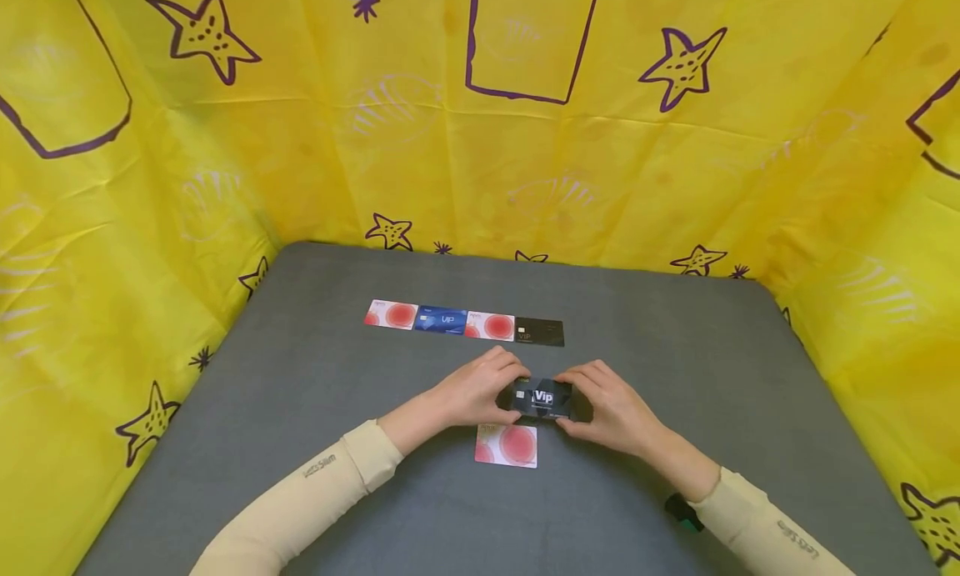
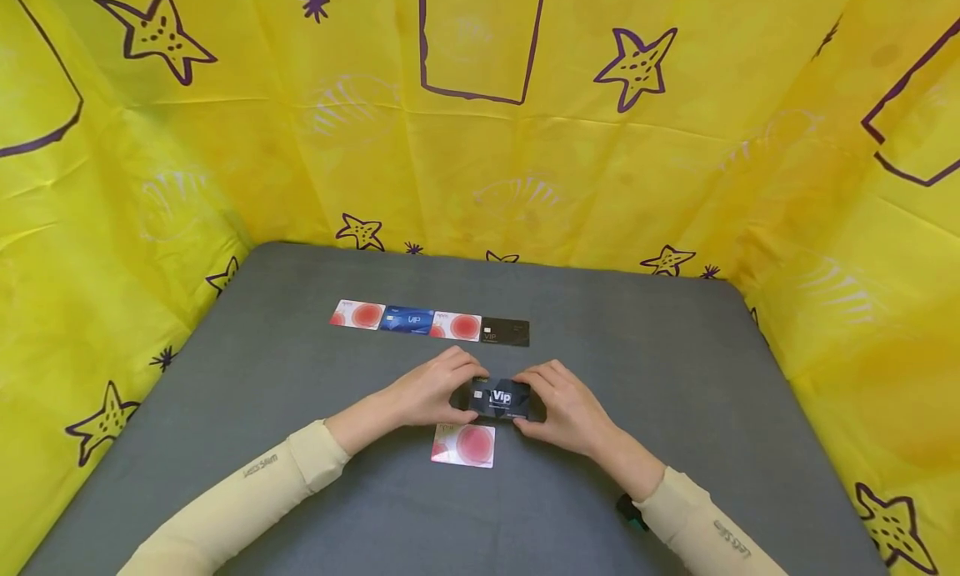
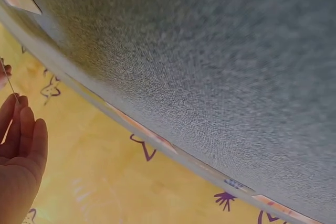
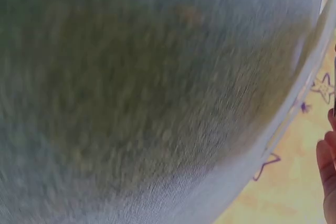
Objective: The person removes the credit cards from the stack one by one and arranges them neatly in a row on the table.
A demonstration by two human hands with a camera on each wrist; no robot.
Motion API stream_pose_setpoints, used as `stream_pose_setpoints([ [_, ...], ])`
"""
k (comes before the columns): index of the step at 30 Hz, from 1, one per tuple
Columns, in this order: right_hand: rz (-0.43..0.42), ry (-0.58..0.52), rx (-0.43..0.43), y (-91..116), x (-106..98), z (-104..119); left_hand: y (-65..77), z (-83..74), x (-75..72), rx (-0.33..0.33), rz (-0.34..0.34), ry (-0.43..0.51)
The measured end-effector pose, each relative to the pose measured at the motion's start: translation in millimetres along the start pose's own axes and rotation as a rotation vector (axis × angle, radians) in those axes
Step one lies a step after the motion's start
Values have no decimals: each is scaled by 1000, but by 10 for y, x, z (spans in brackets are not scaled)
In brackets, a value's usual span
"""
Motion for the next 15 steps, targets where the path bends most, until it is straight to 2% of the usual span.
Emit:
stream_pose_setpoints([
  [6, 14, 16, -2, -8, -10, -147, -144, 65, 57, 10, 6, -19],
  [15, 36, 12, 41, -36, -45, -385, -400, 162, 99, -37, 54, 17],
])
Point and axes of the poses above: each hand's wrist, its own y-axis away from the middle knuckle, its own x-axis out of the palm, z = x × y, the point moved 3 cm from there along -y, towards the middle knuckle, and after that the axes turned 1 degree about -x, right-handed, at the moved point
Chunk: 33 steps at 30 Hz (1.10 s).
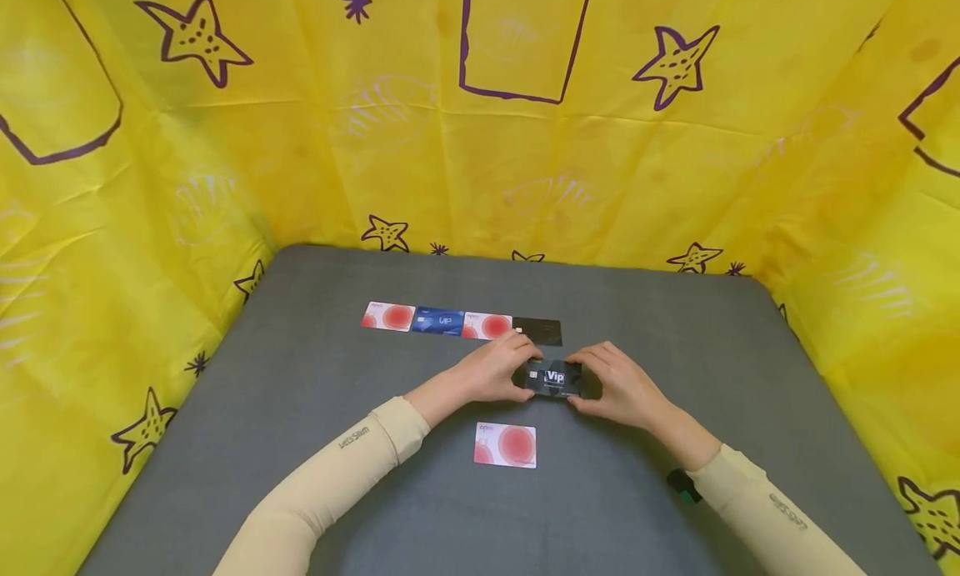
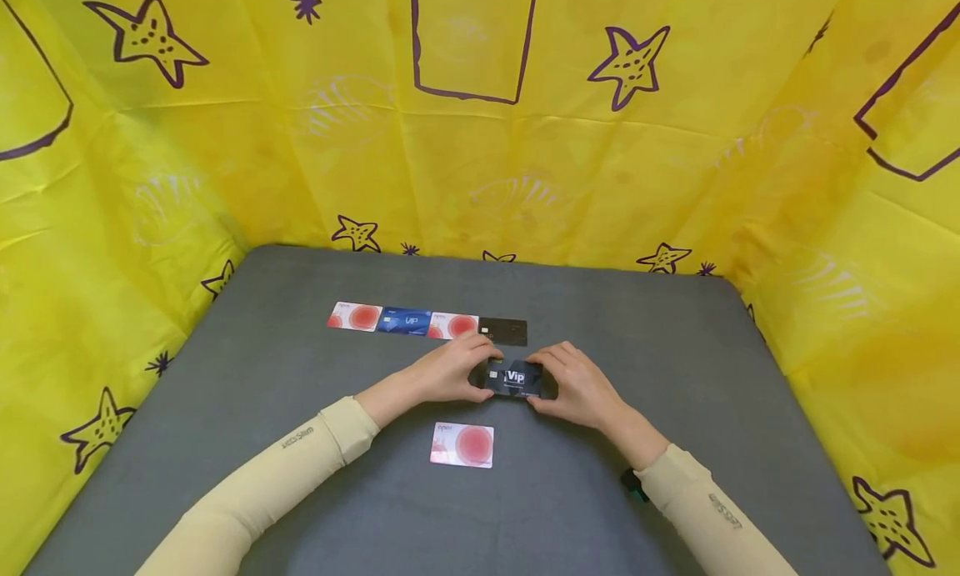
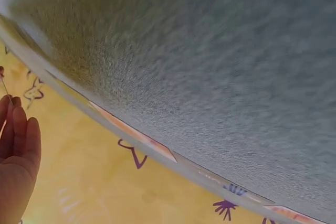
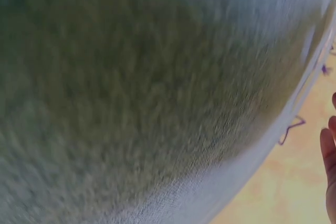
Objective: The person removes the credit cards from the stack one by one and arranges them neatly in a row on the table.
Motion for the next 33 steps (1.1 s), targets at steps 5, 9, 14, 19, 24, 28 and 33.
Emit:
stream_pose_setpoints([
  [5, 24, -18, 26, -23, -41, -99, -113, 39, 17, -7, 5, 14],
  [9, 51, -22, 25, -30, -54, -169, -177, 72, 57, -19, 10, 22],
  [14, 65, -7, 21, -33, -64, -248, -255, 97, 96, -15, 0, 18],
  [19, 72, 20, 43, -21, -74, -331, -349, 115, 127, -22, 0, 1],
  [24, 83, 45, 65, -18, -75, -409, -432, 138, 161, -47, 7, 7],
  [28, 88, 57, 66, -19, -73, -469, -491, 164, 200, -62, 9, 1],
  [33, 88, 76, 69, -19, -97, -565, -600, 174, 235, -65, 1, 1],
])
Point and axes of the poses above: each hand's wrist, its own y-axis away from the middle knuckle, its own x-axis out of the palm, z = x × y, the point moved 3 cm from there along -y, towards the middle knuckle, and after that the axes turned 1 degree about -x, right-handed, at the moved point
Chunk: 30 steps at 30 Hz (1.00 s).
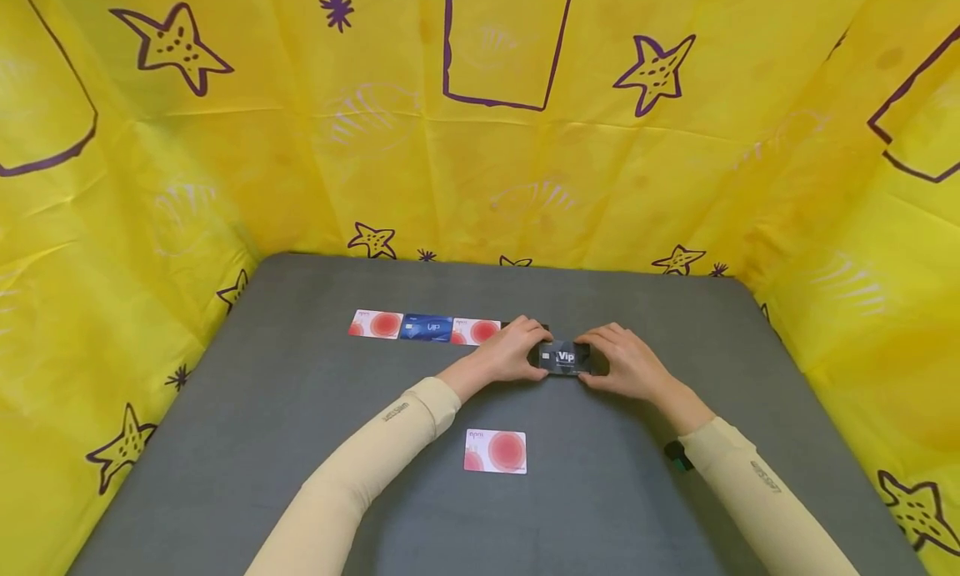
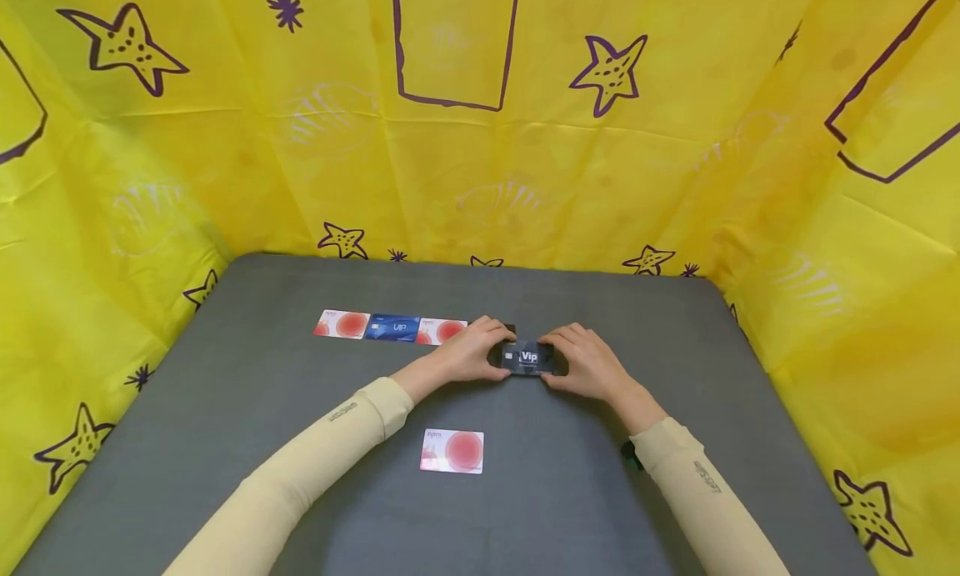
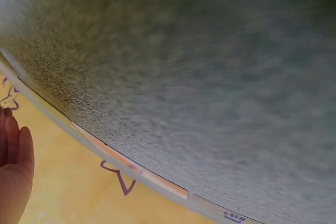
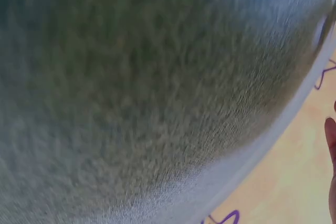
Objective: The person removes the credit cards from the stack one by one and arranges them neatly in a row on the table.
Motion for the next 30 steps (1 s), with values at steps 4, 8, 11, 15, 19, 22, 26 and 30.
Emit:
stream_pose_setpoints([
  [4, 9, 13, 9, -6, -9, -89, -99, 0, 17, -10, -1, -2],
  [8, 31, 8, 21, -12, -14, -166, -193, 11, 43, -20, 4, -30],
  [11, 48, 0, 34, -20, -23, -212, -256, 21, 60, -27, 8, -46],
  [15, 62, -4, 39, -27, -36, -267, -324, 29, 79, -39, 15, -84],
  [19, 69, -5, 30, -34, -38, -312, -371, 33, 92, -44, 22, -129],
  [22, 83, -13, 32, -46, -40, -338, -396, 40, 95, -48, 25, -138],
  [26, 114, -27, 39, -69, -41, -369, -424, 57, 103, -63, 35, -117],
  [30, 152, -46, 54, -105, -43, -401, -459, 97, 136, -83, 54, -98],
])
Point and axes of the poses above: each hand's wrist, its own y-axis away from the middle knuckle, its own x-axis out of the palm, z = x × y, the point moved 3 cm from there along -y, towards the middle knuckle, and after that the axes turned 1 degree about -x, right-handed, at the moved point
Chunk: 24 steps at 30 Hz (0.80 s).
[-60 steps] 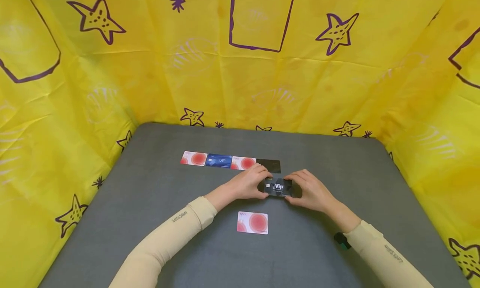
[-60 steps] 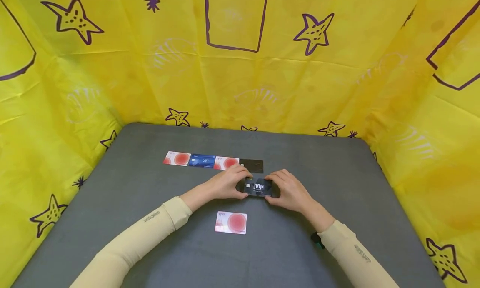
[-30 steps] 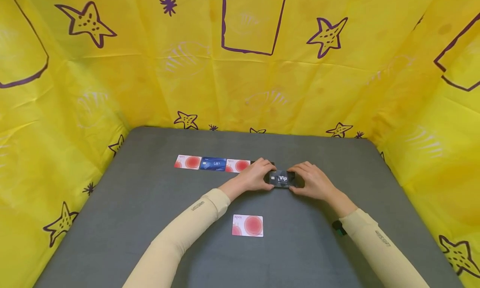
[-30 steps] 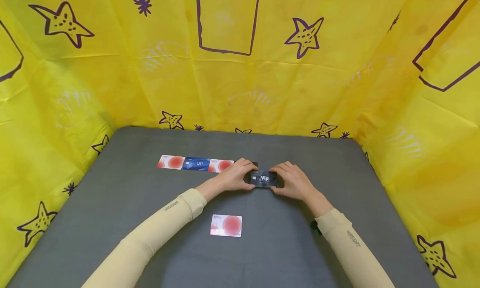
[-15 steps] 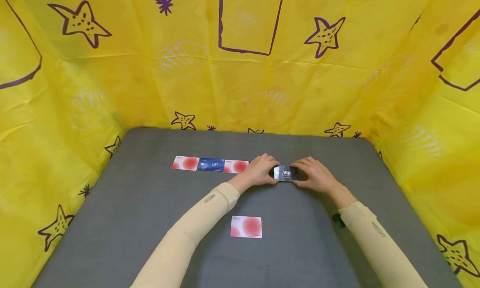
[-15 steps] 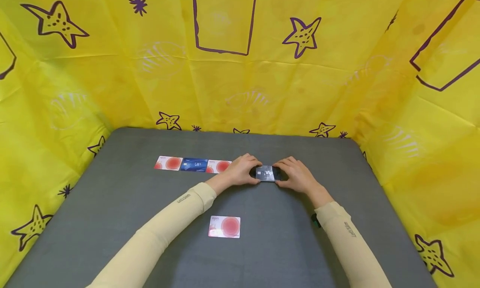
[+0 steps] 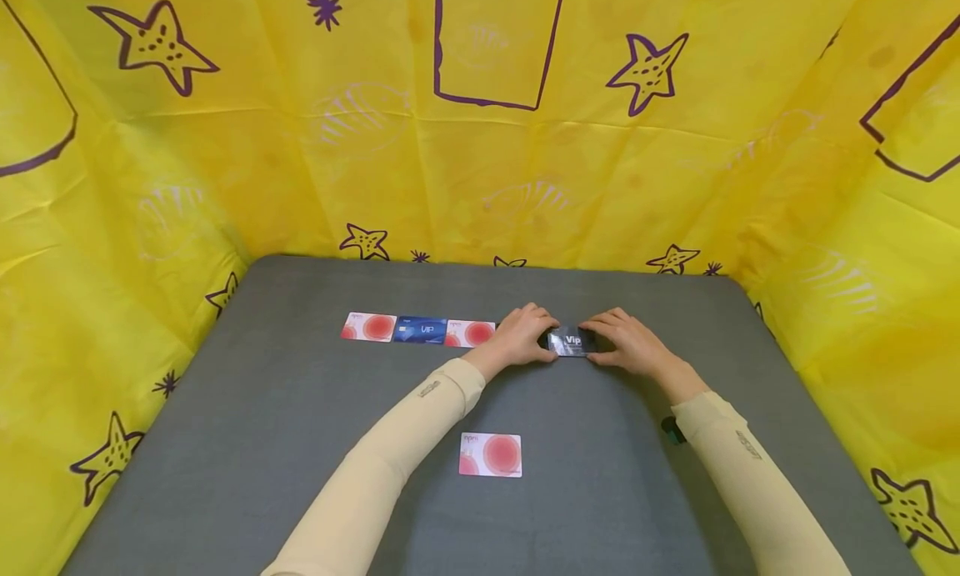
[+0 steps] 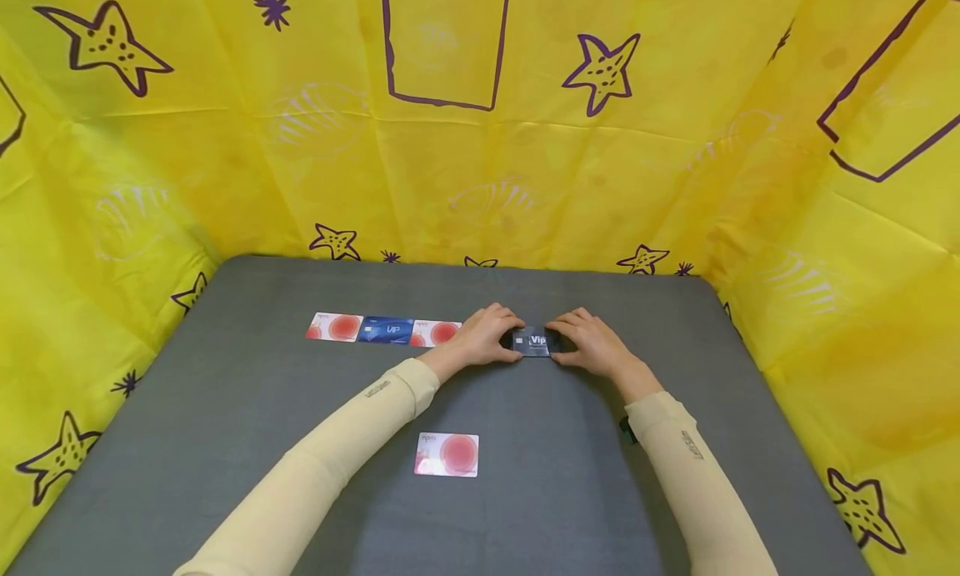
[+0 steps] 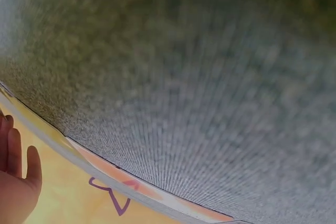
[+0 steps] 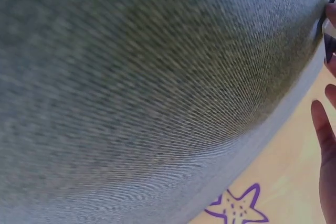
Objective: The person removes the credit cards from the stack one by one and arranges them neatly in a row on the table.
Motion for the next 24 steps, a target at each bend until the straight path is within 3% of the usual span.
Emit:
stream_pose_setpoints([
  [12, 96, -89, 31, -86, -2, -48, -60, 96, 50, -1, 65, 58],
  [24, 94, -182, 54, -61, 16, -100, -104, 135, 85, -13, 80, 137],
])
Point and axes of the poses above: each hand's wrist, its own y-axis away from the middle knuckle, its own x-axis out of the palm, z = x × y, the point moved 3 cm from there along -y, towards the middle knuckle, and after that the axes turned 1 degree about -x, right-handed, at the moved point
